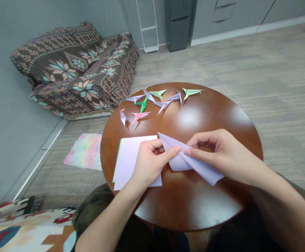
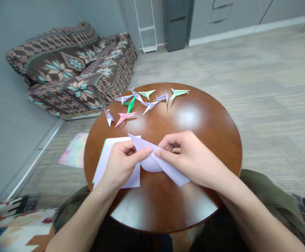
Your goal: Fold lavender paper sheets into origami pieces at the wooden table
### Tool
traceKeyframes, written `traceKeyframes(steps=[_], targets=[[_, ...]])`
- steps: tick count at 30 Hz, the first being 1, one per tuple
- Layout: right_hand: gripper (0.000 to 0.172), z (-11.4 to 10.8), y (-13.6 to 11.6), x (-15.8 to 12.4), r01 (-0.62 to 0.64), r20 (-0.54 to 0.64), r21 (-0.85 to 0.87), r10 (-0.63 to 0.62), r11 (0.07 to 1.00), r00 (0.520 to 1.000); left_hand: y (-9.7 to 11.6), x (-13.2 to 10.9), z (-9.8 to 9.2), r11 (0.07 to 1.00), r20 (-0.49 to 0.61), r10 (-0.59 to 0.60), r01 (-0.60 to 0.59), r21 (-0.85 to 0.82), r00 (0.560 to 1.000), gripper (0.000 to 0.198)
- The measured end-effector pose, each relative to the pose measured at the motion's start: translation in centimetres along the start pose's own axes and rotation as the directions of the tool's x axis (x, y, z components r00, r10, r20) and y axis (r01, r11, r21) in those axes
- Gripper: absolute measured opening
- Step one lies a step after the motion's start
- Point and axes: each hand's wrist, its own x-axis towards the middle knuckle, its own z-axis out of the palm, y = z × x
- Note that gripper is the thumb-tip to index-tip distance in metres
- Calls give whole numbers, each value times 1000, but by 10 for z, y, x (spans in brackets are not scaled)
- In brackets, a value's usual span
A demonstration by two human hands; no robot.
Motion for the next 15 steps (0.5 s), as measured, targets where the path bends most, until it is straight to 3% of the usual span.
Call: traceKeyframes(steps=[6,15], targets=[[21,0,-4,-4,-3,-35,24,4,1000,999,1,-2,3,997,70,-68,65,43,995,23],[17,-2,-3,-4,0,-23,62,1,998,1000,5,-3,6,998,66,-61,59,33,996,19]])
